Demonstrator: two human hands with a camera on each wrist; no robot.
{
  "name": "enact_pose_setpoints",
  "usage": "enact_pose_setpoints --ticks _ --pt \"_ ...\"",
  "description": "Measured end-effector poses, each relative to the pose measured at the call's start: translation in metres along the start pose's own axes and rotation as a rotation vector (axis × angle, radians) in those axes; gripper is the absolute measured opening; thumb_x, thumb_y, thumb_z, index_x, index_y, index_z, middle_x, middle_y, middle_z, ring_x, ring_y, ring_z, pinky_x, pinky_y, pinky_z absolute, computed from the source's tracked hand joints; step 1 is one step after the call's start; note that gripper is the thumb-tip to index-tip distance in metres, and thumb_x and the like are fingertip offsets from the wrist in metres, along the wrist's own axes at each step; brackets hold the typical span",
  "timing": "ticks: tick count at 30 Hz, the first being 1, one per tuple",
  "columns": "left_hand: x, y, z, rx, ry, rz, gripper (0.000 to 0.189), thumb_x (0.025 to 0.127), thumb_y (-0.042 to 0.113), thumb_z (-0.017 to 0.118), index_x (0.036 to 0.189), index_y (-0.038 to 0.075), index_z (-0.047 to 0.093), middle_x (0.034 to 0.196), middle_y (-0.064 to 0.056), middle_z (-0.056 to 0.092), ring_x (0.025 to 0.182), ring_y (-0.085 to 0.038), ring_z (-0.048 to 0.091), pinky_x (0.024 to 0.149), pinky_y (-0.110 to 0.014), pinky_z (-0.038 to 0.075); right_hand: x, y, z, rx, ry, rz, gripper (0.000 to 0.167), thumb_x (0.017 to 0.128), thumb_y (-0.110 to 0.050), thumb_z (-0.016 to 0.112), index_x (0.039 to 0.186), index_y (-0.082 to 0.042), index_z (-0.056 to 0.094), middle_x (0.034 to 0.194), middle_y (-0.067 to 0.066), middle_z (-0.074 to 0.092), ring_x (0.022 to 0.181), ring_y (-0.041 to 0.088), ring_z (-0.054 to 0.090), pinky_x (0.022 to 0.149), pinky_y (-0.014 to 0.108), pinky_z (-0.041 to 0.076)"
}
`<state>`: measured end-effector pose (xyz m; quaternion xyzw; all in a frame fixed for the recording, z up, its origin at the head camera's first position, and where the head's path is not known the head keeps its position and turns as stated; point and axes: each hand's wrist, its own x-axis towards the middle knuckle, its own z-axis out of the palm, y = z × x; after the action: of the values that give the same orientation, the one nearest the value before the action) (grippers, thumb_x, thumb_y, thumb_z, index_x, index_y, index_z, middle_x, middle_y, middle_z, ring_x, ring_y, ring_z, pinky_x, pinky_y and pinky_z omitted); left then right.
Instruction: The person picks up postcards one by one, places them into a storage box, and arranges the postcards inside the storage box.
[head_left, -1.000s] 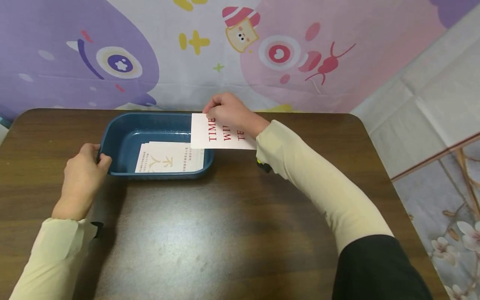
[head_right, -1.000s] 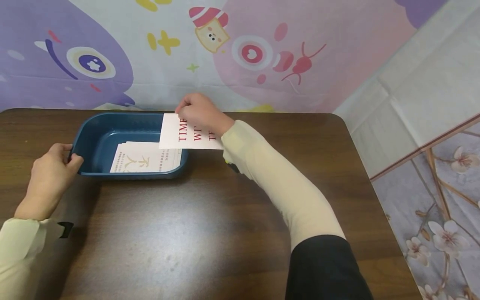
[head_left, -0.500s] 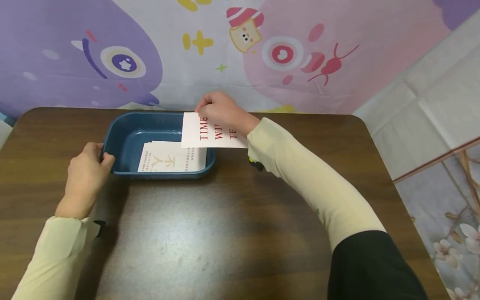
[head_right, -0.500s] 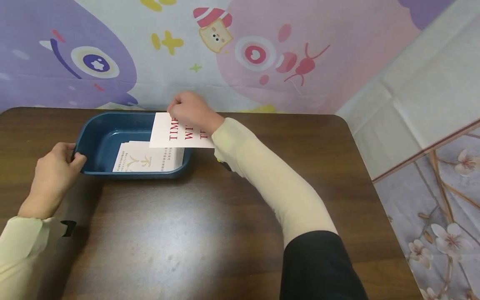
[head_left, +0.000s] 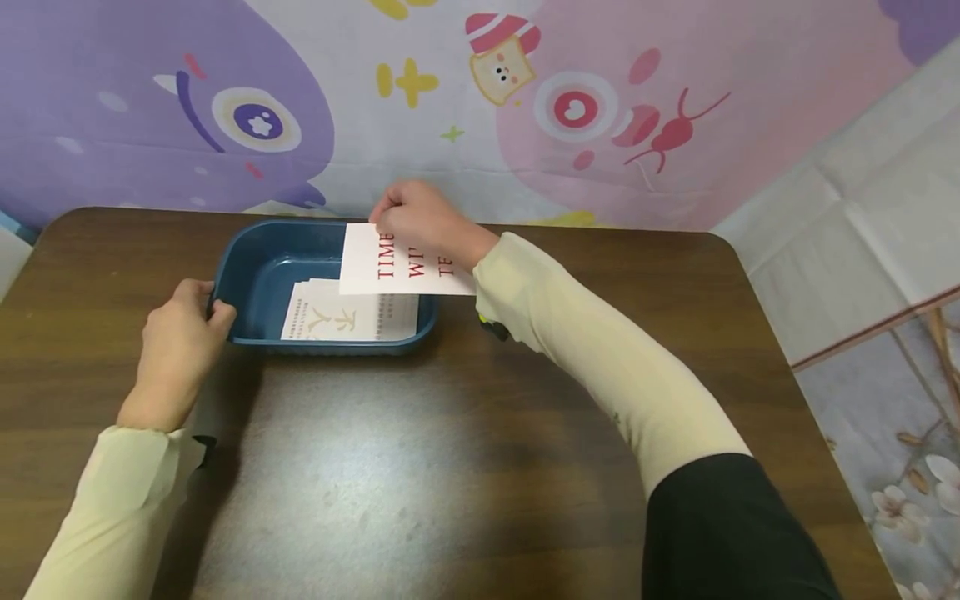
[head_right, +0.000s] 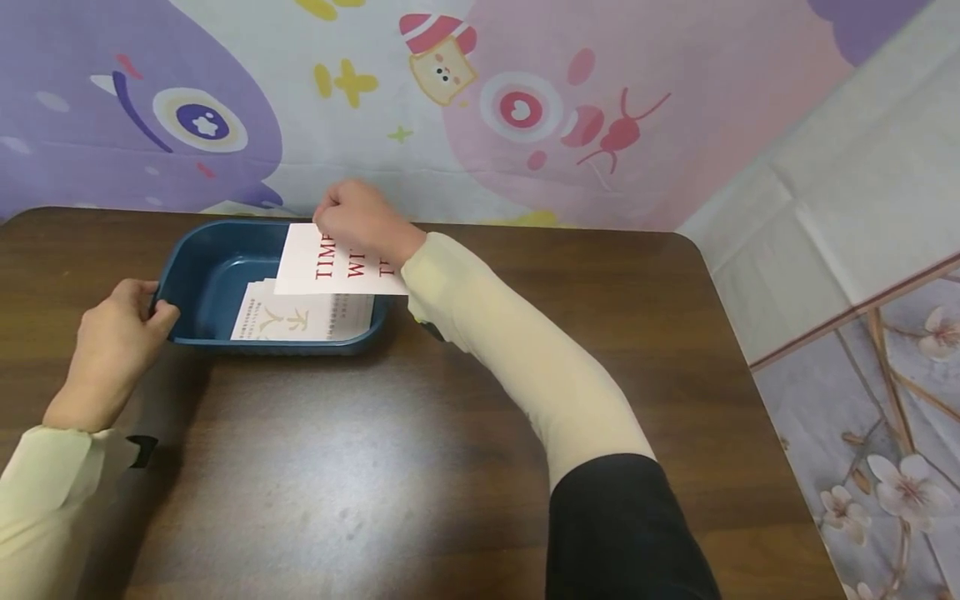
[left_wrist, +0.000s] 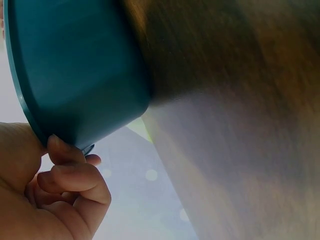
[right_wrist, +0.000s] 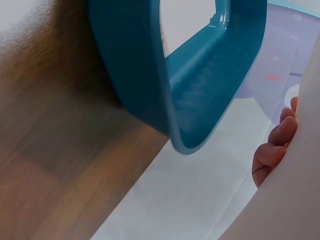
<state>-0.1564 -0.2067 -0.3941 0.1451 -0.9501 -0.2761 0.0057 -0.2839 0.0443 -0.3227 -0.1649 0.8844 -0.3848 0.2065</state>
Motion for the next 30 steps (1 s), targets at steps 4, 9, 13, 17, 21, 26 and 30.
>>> enact_pose_setpoints --ticks 4,9,13,17,21,26,30 --pt "0.001 0.000 -0.001 -0.006 0.000 0.000 0.047 0.092 0.018 0.038 0.127 -0.013 0.042 0.110 -0.035 0.056 0.081 -0.041 0.052 0.070 -0.051 0.043 0.001 -0.006 0.003 -0.008 -0.010 -0.009 0.018 0.089 -0.017 0.050 0.099 -0.011 0.064 0.102 0.000 0.063 0.089 0.012 0.057 0.077 0.020 0.044" --pt "0.001 -0.001 -0.001 -0.013 -0.007 -0.011 0.047 0.092 0.018 0.038 0.128 -0.013 0.041 0.111 -0.035 0.055 0.082 -0.040 0.052 0.069 -0.049 0.043 0.004 -0.012 0.006 -0.013 -0.017 -0.021 0.018 0.089 -0.017 0.050 0.099 -0.012 0.063 0.103 -0.001 0.062 0.091 0.011 0.056 0.078 0.020 0.044" --pt "0.001 -0.002 0.000 -0.015 -0.004 -0.009 0.047 0.092 0.018 0.038 0.128 -0.012 0.041 0.109 -0.034 0.056 0.080 -0.039 0.052 0.067 -0.048 0.042 0.007 -0.014 0.011 -0.018 -0.016 -0.039 0.019 0.088 -0.016 0.049 0.099 -0.011 0.064 0.103 -0.001 0.063 0.092 0.011 0.056 0.079 0.020 0.043" --pt "0.000 -0.002 0.000 -0.015 0.007 0.003 0.047 0.091 0.017 0.038 0.127 -0.012 0.043 0.102 -0.033 0.057 0.077 -0.039 0.051 0.065 -0.047 0.042 0.010 -0.016 0.016 -0.042 -0.016 -0.051 0.020 0.087 -0.014 0.049 0.099 -0.011 0.065 0.102 -0.001 0.063 0.092 0.010 0.056 0.079 0.019 0.043" --pt "0.000 -0.002 0.000 -0.019 0.010 0.005 0.047 0.090 0.017 0.038 0.126 -0.012 0.043 0.103 -0.034 0.058 0.077 -0.039 0.051 0.068 -0.049 0.042 0.012 -0.020 0.020 -0.071 -0.025 -0.052 0.021 0.088 -0.015 0.048 0.101 -0.011 0.064 0.104 -0.001 0.063 0.094 0.010 0.055 0.080 0.019 0.042" --pt "0.001 -0.002 0.000 -0.025 0.015 0.005 0.047 0.090 0.018 0.038 0.126 -0.012 0.044 0.108 -0.035 0.057 0.080 -0.040 0.052 0.070 -0.051 0.043 0.015 -0.025 0.024 -0.087 -0.023 -0.055 0.020 0.089 -0.016 0.048 0.102 -0.012 0.062 0.105 -0.002 0.062 0.095 0.009 0.054 0.081 0.019 0.042" --pt "0.001 -0.003 0.000 -0.025 0.021 0.005 0.046 0.090 0.017 0.038 0.126 -0.011 0.044 0.107 -0.036 0.058 0.079 -0.041 0.053 0.070 -0.052 0.043 0.016 -0.027 0.028 -0.091 -0.021 -0.079 0.021 0.089 -0.016 0.047 0.103 -0.012 0.062 0.106 -0.002 0.062 0.095 0.009 0.054 0.081 0.019 0.042"
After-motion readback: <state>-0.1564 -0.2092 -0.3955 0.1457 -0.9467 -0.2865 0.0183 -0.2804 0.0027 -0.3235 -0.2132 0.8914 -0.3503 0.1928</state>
